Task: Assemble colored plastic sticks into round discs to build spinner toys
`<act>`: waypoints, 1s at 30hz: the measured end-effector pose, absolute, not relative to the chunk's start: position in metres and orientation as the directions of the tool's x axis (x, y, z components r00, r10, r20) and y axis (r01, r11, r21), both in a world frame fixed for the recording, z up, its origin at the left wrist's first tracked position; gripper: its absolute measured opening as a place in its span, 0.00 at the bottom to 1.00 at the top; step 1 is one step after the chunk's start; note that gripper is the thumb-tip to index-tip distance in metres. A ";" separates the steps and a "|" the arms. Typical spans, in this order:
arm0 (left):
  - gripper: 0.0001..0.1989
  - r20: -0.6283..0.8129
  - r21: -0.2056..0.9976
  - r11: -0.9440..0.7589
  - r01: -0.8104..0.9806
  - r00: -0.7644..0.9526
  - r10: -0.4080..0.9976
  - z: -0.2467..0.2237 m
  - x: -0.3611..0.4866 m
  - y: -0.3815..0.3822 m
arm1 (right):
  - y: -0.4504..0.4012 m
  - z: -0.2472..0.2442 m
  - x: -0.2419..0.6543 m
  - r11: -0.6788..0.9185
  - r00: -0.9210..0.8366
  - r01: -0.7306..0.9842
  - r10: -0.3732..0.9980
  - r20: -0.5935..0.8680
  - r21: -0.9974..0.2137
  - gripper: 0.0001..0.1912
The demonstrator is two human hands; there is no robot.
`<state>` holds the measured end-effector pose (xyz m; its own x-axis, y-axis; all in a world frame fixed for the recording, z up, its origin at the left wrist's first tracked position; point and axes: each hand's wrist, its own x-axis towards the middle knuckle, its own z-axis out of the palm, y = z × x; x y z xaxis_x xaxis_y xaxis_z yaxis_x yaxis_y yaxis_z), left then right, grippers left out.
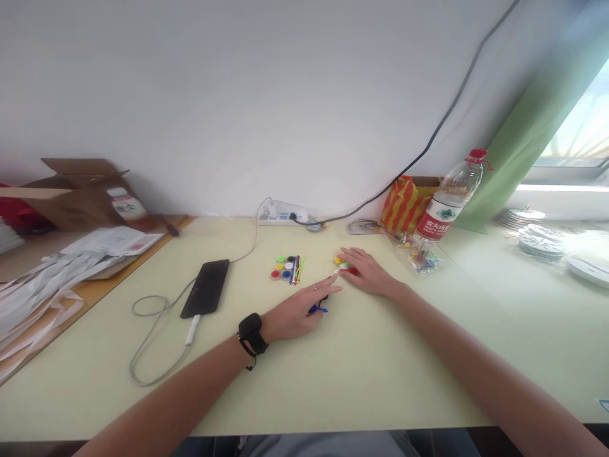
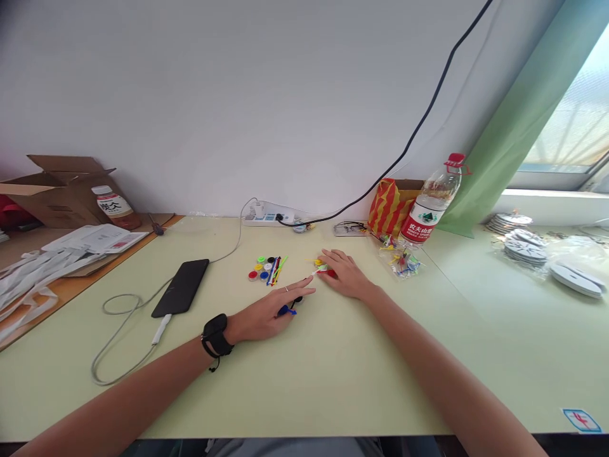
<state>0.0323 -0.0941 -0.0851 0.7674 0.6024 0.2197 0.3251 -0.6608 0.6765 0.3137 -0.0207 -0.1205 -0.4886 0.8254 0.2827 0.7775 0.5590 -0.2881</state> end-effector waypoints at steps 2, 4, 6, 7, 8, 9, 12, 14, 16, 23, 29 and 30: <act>0.40 0.238 0.692 -0.656 0.300 0.764 0.600 -0.083 0.034 -0.097 | -0.031 -0.123 0.315 0.585 -0.501 0.750 0.807 0.312 -0.310 0.26; 0.40 0.265 0.691 -0.661 0.294 0.748 0.609 -0.083 0.038 -0.098 | -0.044 -0.123 0.316 0.616 -0.526 0.715 0.785 0.327 -0.331 0.24; 0.37 0.295 0.654 -0.684 0.323 0.724 0.623 -0.084 0.041 -0.098 | -0.059 -0.120 0.314 0.641 -0.547 0.681 0.767 0.335 -0.354 0.24; 0.37 0.309 0.620 -0.700 0.353 0.711 0.632 -0.085 0.042 -0.098 | -0.067 -0.118 0.312 0.650 -0.554 0.666 0.760 0.340 -0.366 0.24; 0.38 0.321 0.582 -0.713 0.391 0.695 0.644 -0.087 0.043 -0.097 | -0.075 -0.116 0.310 0.659 -0.562 0.651 0.752 0.345 -0.377 0.24; 0.40 0.332 0.546 -0.719 0.430 0.676 0.657 -0.088 0.043 -0.096 | -0.083 -0.114 0.307 0.669 -0.571 0.634 0.744 0.347 -0.388 0.24; 0.49 0.315 0.497 -0.699 0.514 0.644 0.697 -0.092 0.043 -0.094 | -0.105 -0.108 0.300 0.681 -0.592 0.588 0.730 0.341 -0.436 0.25; 0.51 0.274 0.505 -0.678 0.533 0.646 0.712 -0.093 0.043 -0.094 | -0.115 -0.107 0.298 0.667 -0.592 0.574 0.739 0.323 -0.475 0.30; 0.53 0.228 0.516 -0.672 0.531 0.671 0.705 -0.092 0.041 -0.094 | -0.120 -0.108 0.301 0.639 -0.579 0.585 0.760 0.295 -0.498 0.38; 0.46 0.173 0.454 -0.710 0.539 0.728 0.663 -0.091 0.041 -0.095 | -0.139 -0.088 0.311 0.608 -0.502 0.661 0.794 0.343 -0.440 0.36; 0.37 0.194 0.420 -0.759 0.497 0.768 0.610 -0.087 0.043 -0.098 | -0.255 -0.060 0.319 0.490 -0.628 0.644 0.777 -0.039 -0.588 0.07; 0.37 0.190 0.412 -0.767 0.493 0.776 0.601 -0.086 0.043 -0.098 | -0.277 -0.064 0.321 0.487 -0.675 0.636 0.727 -0.126 -0.599 0.06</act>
<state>0.0431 -0.0983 -0.0863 0.7764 0.6010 0.1899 0.4925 -0.7665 0.4121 0.3213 -0.2768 -0.0638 -0.6754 0.7266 -0.1258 0.6357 0.4871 -0.5989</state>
